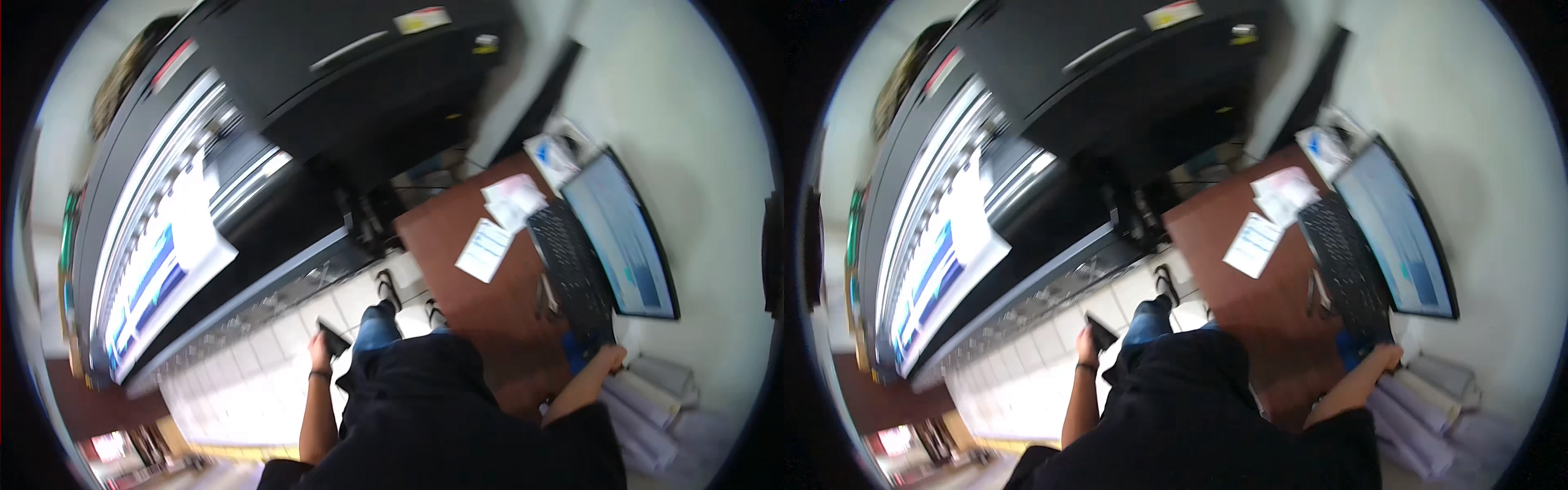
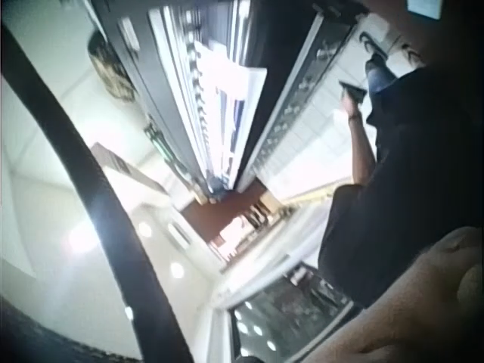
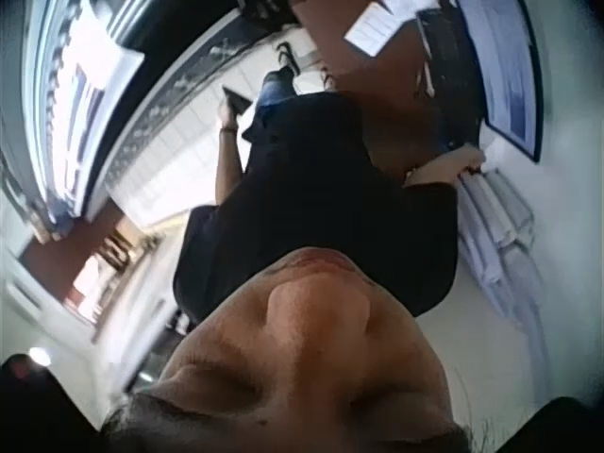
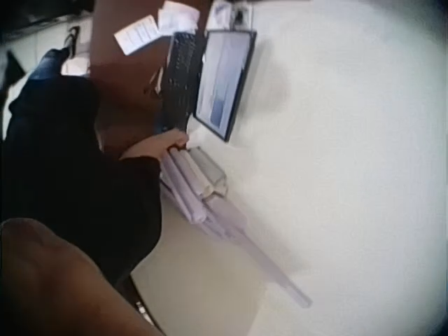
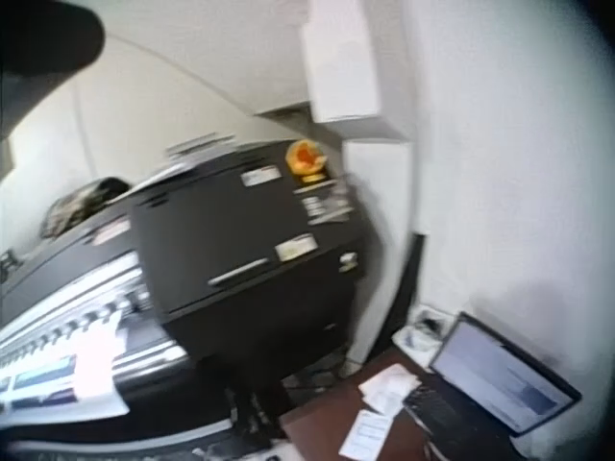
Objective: Operator monitors and manages a large format digital printing run, interacting with a computer workstation and the printer.
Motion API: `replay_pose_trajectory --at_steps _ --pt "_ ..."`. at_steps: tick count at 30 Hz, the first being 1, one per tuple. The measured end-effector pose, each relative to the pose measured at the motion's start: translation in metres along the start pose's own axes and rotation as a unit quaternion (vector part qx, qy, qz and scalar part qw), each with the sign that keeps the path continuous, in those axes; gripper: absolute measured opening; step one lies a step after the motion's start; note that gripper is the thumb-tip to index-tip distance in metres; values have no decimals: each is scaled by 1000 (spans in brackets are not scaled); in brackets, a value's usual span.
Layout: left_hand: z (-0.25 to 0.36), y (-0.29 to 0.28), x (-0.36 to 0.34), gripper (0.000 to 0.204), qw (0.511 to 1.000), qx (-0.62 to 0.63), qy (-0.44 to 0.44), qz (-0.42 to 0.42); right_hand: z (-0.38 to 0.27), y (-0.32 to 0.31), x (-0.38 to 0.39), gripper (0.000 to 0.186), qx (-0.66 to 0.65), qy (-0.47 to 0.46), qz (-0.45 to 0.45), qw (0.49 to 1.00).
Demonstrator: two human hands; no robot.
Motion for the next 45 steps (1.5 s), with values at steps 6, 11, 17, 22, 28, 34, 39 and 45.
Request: replay_pose_trajectory --at_steps 6,11,17,22,28,34,39,45 --pt "98 111 21 12 986 127 11 -108 -91 35 323 19 -488 -230 -492 683" --pt "176 93 51 10 982 68 159 -82 -147 -145 714 71 -277 -591 -633 416" --pt "211 -9 69 10 972 106 207 -30 -123 -262 895 54 -167 -810 -544 142" --pt "190 -138 92 15 975 122 185 14 -58 -263 979 27 -18 -622 -778 83" --pt "158 -254 134 19 960 75 215 160 8 -283 1043 22 29 -402 -912 79" --pt "190 -289 148 37 956 116 197 183 -19 -326 1057 21 3 -328 -945 22" --pt "255 -288 147 46 827 365 383 -191 -103 -393 996 31 -147 -158 -972 -95" --pt "388 -182 188 34 622 474 330 -529 -141 -459 836 40 -348 -222 -877 -244"
Point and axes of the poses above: each hand's wrist, its own x-axis away from the middle knuckle, its own y-axis out of the palm, z = x × y, the point moved 10 cm from there along -x, towards the middle knuckle, and after that the axes turned 1 degree about -y, right-handed, at the moved point
